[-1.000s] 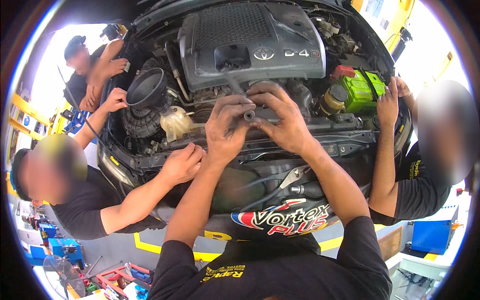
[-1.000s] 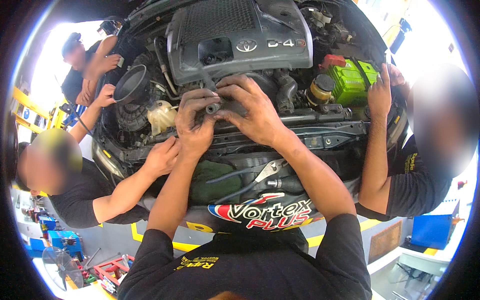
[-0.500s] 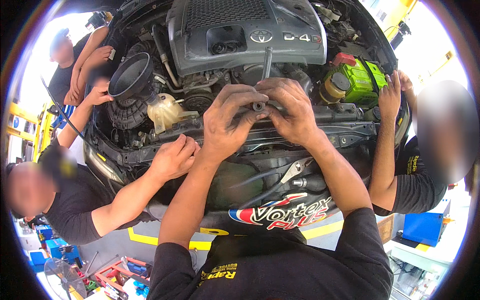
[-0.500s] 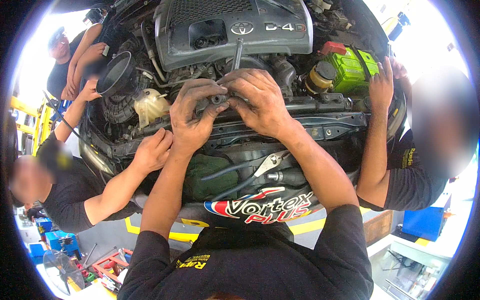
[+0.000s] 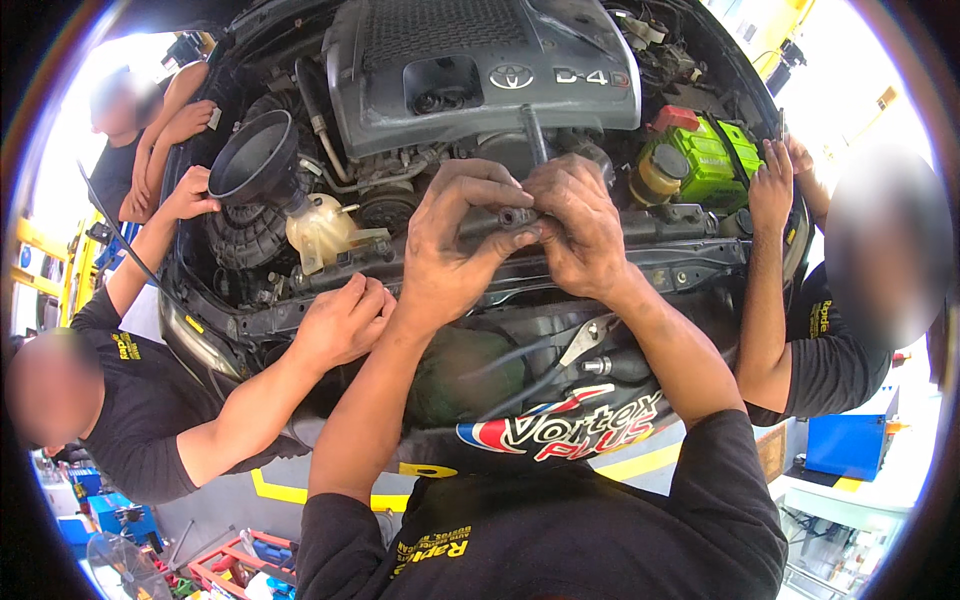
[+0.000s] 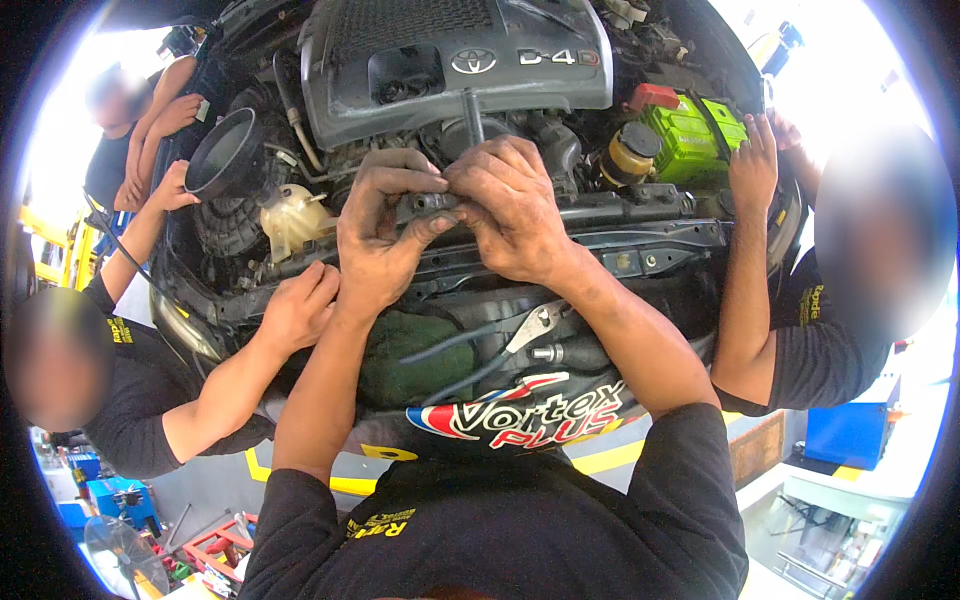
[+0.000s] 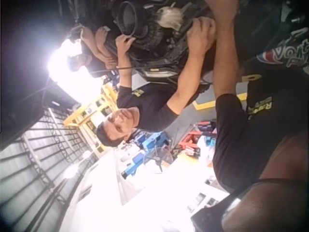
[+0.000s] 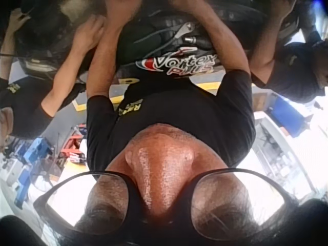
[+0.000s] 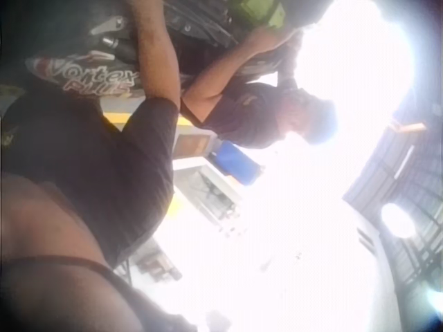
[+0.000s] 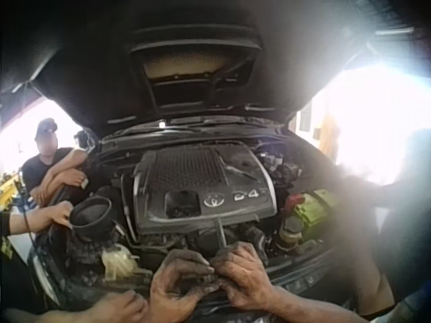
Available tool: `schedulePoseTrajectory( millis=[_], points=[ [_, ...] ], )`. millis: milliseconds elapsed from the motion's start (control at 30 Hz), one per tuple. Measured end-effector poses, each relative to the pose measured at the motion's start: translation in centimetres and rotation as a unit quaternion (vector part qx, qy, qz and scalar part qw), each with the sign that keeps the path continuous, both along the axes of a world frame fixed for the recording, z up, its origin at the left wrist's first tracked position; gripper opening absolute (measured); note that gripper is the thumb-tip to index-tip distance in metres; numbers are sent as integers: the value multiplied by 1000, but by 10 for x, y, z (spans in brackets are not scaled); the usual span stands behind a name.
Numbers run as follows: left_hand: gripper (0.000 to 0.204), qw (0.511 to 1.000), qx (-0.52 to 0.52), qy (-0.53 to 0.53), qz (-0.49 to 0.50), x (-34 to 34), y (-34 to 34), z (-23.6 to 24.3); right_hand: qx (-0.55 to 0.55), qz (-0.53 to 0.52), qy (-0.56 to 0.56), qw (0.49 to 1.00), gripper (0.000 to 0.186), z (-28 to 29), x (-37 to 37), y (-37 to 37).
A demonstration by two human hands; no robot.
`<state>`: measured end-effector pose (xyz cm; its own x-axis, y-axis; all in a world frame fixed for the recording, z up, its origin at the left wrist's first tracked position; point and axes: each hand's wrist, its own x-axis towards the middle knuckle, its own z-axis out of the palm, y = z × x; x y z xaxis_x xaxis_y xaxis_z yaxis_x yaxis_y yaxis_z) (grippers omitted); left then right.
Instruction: The person detaches a hose from an engine component by hand, uses pliers to adjust a clamp, and then attaches a new fitting to the hose.
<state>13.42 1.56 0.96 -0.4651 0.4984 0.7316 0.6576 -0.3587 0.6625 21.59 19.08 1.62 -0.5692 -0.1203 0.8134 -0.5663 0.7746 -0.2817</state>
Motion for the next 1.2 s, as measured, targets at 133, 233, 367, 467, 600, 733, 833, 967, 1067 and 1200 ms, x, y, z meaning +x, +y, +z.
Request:
schedulePoseTrajectory(
  millis=[133, 233, 367, 467, 600, 733, 833, 967, 1067, 1200],
  points=[
    [31, 999, 20, -31, 17, 5, 3, 3, 13, -33, 10, 999, 31, -1, 4, -2],
    [30, 997, 34, -73, -11, 6, 3, 0, 9, -44, 1, 999, 29, 1, 7, -6],
    [28, 994, 42, -96, -28, 5, 1, 2, 15, -53, -1, 999, 25, 4, 9, -8],
    [27, 995, 23, -92, 0, 0, -2, 6, 16, -54, -9, 998, 26, 3, 5, -6],
    [30, 997, -11, -74, 19, -2, -4, 5, 34, -55, 15, 998, 31, 1, 1, 1],
    [34, 995, -11, -104, 8, 2, -2, 2, 35, -52, 14, 998, 29, 3, 2, 1],
    [35, 991, -37, -131, -1, 3, -4, 0, 25, -47, 31, 998, 27, 3, 2, 1],
    [35, 991, -24, -134, 9, 6, -2, -5, -18, -29, 22, 999, 24, 5, 4, -1],
    [35, 992, -8, -122, 13, 9, -1, -2, -42, -15, 7, 999, 20, 7, 7, -4],
    [34, 990, 19, -137, -8, 8, -1, -3, -80, 47, -15, 996, 21, 3, 4, 0]
  ],
)
